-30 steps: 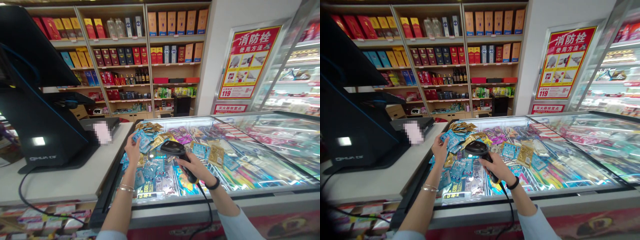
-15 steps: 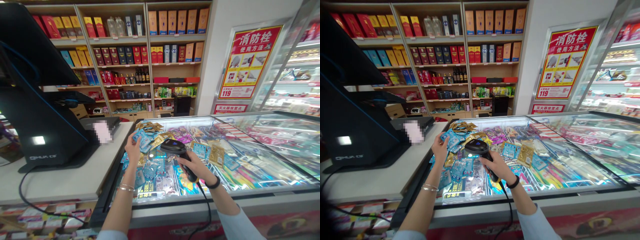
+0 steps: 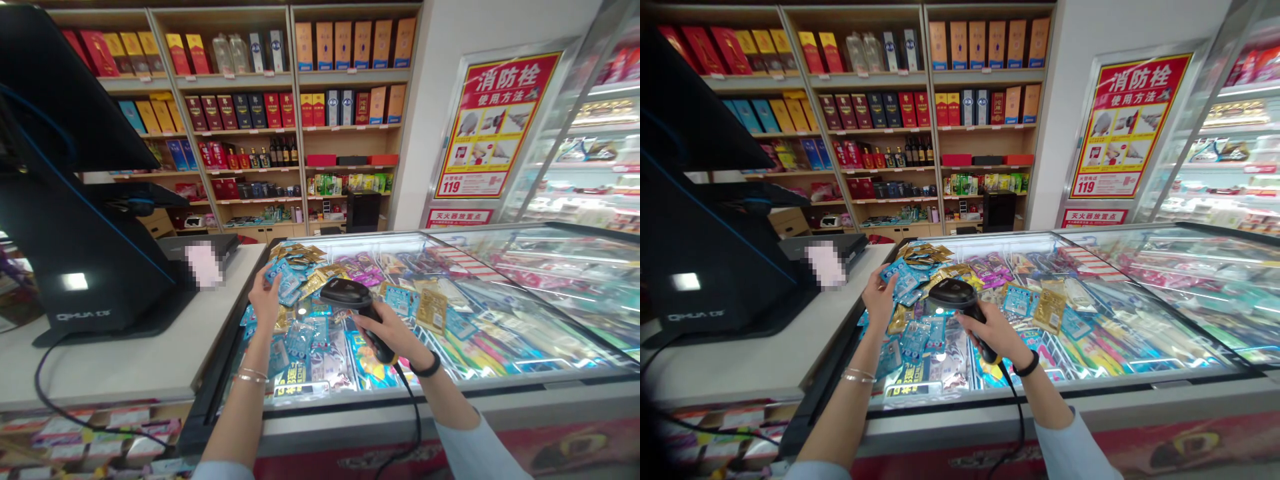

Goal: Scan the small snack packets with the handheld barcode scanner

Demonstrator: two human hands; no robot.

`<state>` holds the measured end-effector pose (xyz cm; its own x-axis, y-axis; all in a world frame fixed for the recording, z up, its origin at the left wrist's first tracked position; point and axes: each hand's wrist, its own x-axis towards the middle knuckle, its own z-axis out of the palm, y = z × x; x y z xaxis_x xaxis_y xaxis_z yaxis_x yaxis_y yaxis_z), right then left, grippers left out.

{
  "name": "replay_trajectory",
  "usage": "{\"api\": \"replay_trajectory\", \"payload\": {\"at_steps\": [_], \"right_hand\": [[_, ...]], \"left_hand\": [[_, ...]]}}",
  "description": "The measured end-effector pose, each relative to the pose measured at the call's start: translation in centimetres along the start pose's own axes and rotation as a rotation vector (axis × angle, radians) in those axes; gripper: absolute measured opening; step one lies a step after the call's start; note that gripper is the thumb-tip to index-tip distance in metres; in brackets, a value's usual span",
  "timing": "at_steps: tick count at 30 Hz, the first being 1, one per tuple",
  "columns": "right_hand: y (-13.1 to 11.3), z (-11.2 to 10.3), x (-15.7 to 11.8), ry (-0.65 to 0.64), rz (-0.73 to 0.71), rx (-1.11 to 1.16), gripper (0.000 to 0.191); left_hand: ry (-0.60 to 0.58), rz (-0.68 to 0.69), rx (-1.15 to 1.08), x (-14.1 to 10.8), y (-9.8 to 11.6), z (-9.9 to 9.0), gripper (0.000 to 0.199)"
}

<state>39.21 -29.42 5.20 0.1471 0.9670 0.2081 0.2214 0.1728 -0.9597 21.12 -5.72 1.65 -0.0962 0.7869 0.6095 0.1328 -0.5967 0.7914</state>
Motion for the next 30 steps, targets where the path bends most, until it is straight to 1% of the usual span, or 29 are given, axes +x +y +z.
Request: {"api": "replay_trajectory", "payload": {"at_steps": [4, 6, 8, 10, 13, 15, 17, 20, 23, 27, 30], "right_hand": [[0.1, 0.2, 0.1, 0.023, 0.016, 0.033, 0.04], [0.1, 0.0, 0.1, 0.035, 0.019, 0.049, 0.04], [0.0, -0.5, 0.0, 0.047, 0.01, 0.06, 0.039], [-0.1, -1.5, -0.3, 0.068, 0.003, 0.068, 0.038], [-0.2, -3.6, -1.1, 0.111, 0.003, 0.069, 0.036], [-0.1, -5.3, -1.7, 0.155, -0.004, 0.067, 0.037], [0.0, -7.0, -2.3, 0.215, -0.009, 0.073, 0.038], [0.1, -9.4, -3.3, 0.329, -0.007, 0.108, 0.039], [0.2, -11.6, -4.6, 0.421, -0.013, 0.148, 0.038], [0.3, -14.3, -6.6, 0.549, 0.011, 0.14, 0.039], [0.9, -16.1, -8.1, 0.626, 0.037, 0.15, 0.04]], "left_hand": [[0.015, 0.015, 0.037, -0.3, 0.0, -0.1, 0.042], [-0.011, -0.014, 0.009, -0.6, -0.3, 0.0, 0.043], [-0.074, -0.04, -0.035, -0.8, -0.6, 0.3, 0.043], [-0.169, -0.049, -0.081, -1.2, -0.6, 0.8, 0.04], [-0.316, -0.07, -0.142, -1.6, 0.3, 2.1, 0.037], [-0.381, -0.096, -0.182, -1.9, 1.5, 3.4, 0.038], [-0.422, -0.104, -0.23, -2.1, 2.9, 5.2, 0.037], [-0.457, -0.073, -0.257, -2.4, 5.1, 8.3, 0.032], [-0.512, -0.056, -0.269, -3.4, 7.4, 11.6, 0.03], [-0.657, -0.067, -0.325, -6.2, 10.1, 15.5, 0.034], [-0.762, -0.063, -0.324, -9.1, 11.3, 17.7, 0.037]]}}
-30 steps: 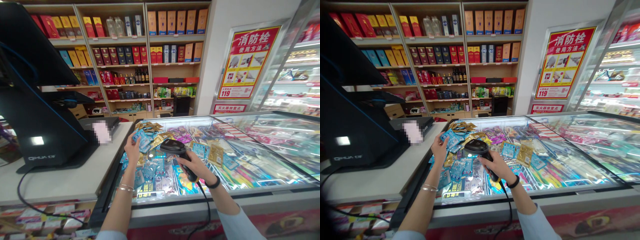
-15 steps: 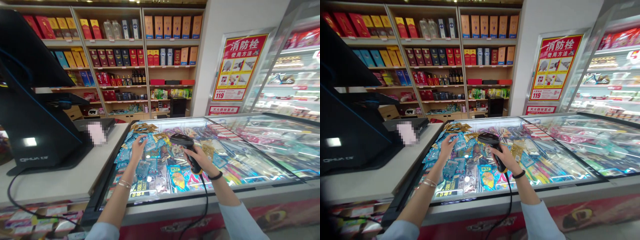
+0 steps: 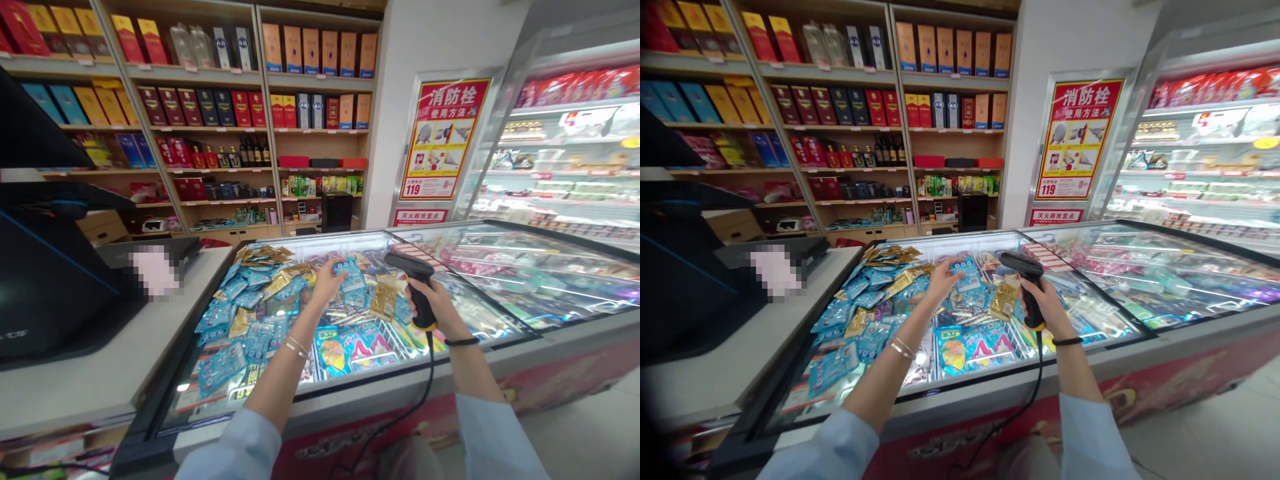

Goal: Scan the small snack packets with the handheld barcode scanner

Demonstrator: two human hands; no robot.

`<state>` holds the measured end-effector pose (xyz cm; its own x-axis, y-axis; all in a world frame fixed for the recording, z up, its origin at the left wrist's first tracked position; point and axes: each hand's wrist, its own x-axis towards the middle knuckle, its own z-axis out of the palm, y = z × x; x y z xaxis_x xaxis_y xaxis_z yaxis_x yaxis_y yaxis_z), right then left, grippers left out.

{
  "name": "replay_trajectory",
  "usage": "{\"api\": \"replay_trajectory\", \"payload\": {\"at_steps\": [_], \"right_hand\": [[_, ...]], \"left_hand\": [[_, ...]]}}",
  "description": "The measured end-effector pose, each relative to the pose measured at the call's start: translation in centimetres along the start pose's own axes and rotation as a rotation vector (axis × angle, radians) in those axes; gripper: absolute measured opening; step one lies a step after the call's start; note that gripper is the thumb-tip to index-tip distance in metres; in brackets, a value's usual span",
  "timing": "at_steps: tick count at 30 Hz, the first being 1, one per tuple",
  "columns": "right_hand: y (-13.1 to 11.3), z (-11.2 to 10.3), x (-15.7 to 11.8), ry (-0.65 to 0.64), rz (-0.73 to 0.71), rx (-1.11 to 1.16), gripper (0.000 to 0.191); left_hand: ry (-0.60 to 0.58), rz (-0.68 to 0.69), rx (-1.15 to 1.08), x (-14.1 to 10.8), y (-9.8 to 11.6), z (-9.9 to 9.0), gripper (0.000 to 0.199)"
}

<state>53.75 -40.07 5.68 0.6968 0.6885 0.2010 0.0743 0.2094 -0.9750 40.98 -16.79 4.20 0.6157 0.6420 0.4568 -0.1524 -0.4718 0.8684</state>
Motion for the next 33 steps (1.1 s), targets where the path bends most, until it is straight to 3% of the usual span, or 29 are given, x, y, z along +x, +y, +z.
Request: {"api": "replay_trajectory", "payload": {"at_steps": [5, 11, 14, 20, 27, 33], "right_hand": [[1.6, -3.6, -0.2, 0.067, 0.024, 0.059, 0.042], [4.1, -6.0, -1.0, 0.149, 0.074, 0.059, 0.04], [5.0, -6.3, -1.5, 0.18, 0.097, 0.055, 0.041], [5.5, -6.7, -1.9, 0.226, 0.128, 0.064, 0.039], [5.6, -6.9, -1.9, 0.238, 0.12, 0.067, 0.04], [4.6, -5.0, -1.5, 0.189, 0.107, 0.093, 0.04]], "left_hand": [[-0.13, -0.123, 0.121, -1.6, -1.4, 4.6, 0.042], [-0.234, -0.072, 0.405, -3.5, -2.7, 6.6, 0.051], [-0.269, -0.065, 0.571, -4.1, -2.6, 6.8, 0.06], [-0.225, -0.053, 0.887, -4.8, -2.5, 7.1, 0.04], [-0.225, -0.055, 0.872, -4.6, -2.9, 7.2, 0.045], [-0.146, -0.007, 0.847, -2.9, -1.2, 4.0, 0.035]]}}
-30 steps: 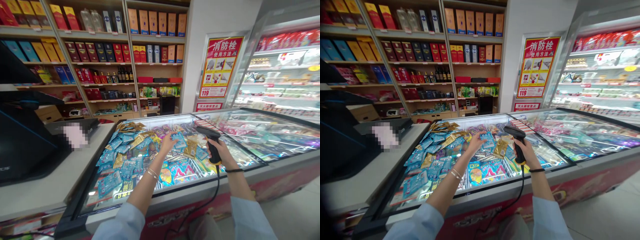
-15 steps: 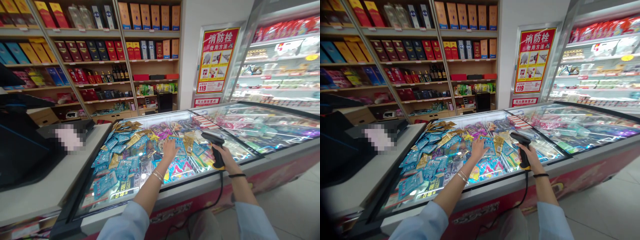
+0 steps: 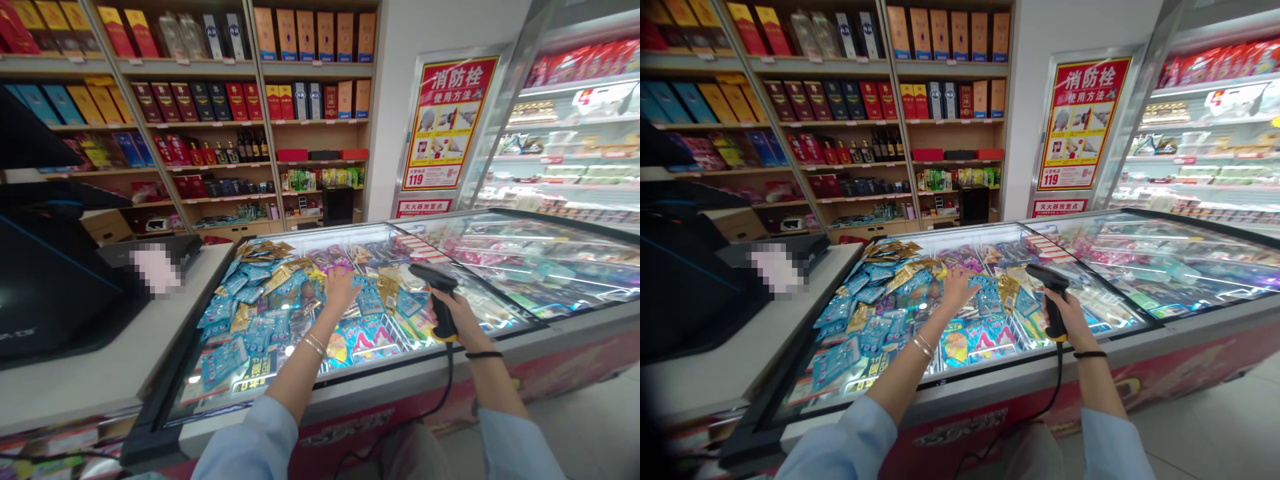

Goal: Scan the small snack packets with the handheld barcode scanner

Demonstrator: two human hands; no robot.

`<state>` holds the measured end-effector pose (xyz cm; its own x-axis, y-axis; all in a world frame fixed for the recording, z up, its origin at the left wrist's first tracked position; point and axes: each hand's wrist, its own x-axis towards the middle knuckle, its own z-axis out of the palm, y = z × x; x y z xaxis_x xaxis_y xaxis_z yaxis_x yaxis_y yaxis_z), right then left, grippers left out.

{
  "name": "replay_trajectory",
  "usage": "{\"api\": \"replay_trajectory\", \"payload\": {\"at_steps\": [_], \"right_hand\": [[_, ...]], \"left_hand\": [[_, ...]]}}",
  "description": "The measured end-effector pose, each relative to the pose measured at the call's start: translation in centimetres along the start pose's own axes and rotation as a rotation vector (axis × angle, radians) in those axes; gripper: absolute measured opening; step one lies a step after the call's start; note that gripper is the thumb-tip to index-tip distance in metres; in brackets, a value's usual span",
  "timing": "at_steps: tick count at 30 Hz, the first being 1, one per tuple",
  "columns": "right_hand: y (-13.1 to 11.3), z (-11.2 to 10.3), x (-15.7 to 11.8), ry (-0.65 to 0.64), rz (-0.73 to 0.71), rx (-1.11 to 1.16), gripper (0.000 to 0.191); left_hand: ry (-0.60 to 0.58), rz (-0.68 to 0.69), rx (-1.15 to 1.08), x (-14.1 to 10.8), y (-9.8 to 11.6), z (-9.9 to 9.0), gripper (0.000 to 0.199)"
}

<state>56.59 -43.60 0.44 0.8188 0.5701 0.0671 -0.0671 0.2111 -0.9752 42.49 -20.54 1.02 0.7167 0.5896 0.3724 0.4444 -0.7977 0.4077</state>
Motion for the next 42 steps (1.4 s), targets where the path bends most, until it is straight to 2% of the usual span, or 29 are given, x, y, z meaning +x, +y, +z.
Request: {"api": "replay_trajectory", "payload": {"at_steps": [3, 6, 8, 12, 15, 18, 21, 23, 28, 32, 36, 42], "right_hand": [[-0.8, 2.2, 0.2, -0.046, -0.015, -0.008, 0.043], [-1.6, 5.0, 0.1, -0.125, -0.047, -0.016, 0.043], [-2.0, 7.0, -0.1, -0.192, -0.064, -0.012, 0.041], [-2.4, 10.9, -0.8, -0.314, -0.048, -0.016, 0.041], [-2.1, 13.7, -1.3, -0.396, -0.048, -0.005, 0.039], [-1.6, 16.5, -1.6, -0.488, -0.048, -0.01, 0.038], [-0.9, 19.3, -1.8, -0.566, -0.045, -0.026, 0.037], [-0.2, 20.8, -1.7, -0.595, -0.035, -0.011, 0.037], [2.1, 23.1, -1.1, -0.646, 0.051, 0.019, 0.037], [3.3, 23.6, -0.8, -0.696, 0.052, 0.006, 0.035], [3.5, 23.5, -1.1, -0.713, 0.043, 0.005, 0.035], [3.6, 23.5, -1.4, -0.743, 0.03, -0.038, 0.034]], "left_hand": [[0.085, -0.007, -0.012, 0.5, -1.6, -2.9, 0.031], [0.194, -0.014, -0.012, 0.6, -4.5, -6.0, 0.029], [0.276, 0.011, -0.028, 0.2, -7.5, -8.1, 0.027], [0.4, 0.061, -0.074, -1.9, -15.1, -12.2, 0.022], [0.387, -0.034, -0.066, -3.6, -20.0, -14.2, 0.017], [0.272, -0.079, -0.047, -4.4, -22.7, -14.8, 0.018], [0.183, -0.107, 0.05, -4.7, -23.3, -14.6, 0.019], [0.169, -0.173, 0.171, -5.0, -23.3, -14.4, 0.018], [0.206, -0.394, 0.511, -6.3, -23.0, -14.6, 0.044], [0.172, -0.464, 0.588, -7.1, -22.2, -14.7, 0.047], [0.189, -0.558, 0.637, -7.3, -21.6, -14.1, 0.056], [0.17, -0.654, 0.603, -7.3, -21.5, -13.4, 0.069]]}}
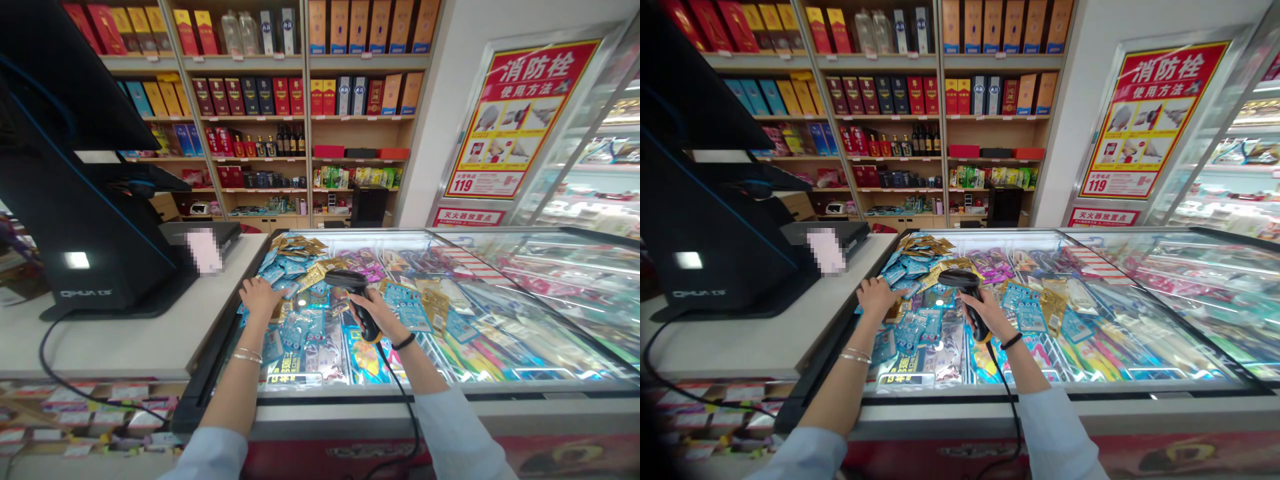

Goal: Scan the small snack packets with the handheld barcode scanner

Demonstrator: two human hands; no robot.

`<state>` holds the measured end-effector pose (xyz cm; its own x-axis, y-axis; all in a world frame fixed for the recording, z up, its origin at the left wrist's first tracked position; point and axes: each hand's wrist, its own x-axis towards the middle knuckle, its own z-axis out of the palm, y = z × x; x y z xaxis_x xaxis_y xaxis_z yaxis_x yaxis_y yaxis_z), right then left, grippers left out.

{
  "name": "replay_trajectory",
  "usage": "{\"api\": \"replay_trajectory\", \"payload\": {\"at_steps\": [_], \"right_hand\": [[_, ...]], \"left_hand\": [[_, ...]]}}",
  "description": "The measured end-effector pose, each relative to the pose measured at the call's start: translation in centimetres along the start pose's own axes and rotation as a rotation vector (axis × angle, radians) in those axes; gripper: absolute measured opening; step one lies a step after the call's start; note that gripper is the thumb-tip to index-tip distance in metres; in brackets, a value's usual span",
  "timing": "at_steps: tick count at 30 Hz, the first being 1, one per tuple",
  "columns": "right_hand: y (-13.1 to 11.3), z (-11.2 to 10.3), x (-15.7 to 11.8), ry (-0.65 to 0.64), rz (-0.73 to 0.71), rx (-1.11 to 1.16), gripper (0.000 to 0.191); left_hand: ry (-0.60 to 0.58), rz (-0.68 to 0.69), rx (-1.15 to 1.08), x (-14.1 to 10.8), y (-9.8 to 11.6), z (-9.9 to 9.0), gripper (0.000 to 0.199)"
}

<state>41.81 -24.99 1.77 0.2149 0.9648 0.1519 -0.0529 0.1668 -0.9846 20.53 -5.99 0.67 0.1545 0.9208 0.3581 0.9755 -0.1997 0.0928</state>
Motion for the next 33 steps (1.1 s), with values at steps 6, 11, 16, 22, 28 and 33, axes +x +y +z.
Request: {"api": "replay_trajectory", "payload": {"at_steps": [6, 11, 16, 22, 28, 33], "right_hand": [[-0.1, -0.1, -0.1, -0.012, -0.005, 0.017, 0.034], [-0.4, 0.0, -0.3, -0.007, 0.002, 0.026, 0.036], [-0.6, 0.0, -0.4, 0.01, 0.013, 0.025, 0.035], [-0.3, -0.1, -0.4, 0.013, -0.012, 0.038, 0.033], [-0.2, -0.2, -0.4, 0.019, -0.012, 0.043, 0.033], [-0.2, -0.5, -0.4, 0.02, -0.025, 0.006, 0.032]], "left_hand": [[-0.094, -0.019, -0.02, -0.1, 0.8, 0.3, 0.079], [-0.17, 0.023, -0.049, -0.2, 0.9, 0.0, 0.071], [-0.172, 0.081, -0.097, -0.1, 1.1, -0.7, 0.057], [-0.209, 0.071, -0.324, 0.7, 0.8, -0.7, 0.058], [-0.226, -0.028, -0.897, 1.5, -0.1, -0.4, 0.045], [-0.358, 0.017, -1.253, 1.2, 0.4, -1.6, 0.06]]}}
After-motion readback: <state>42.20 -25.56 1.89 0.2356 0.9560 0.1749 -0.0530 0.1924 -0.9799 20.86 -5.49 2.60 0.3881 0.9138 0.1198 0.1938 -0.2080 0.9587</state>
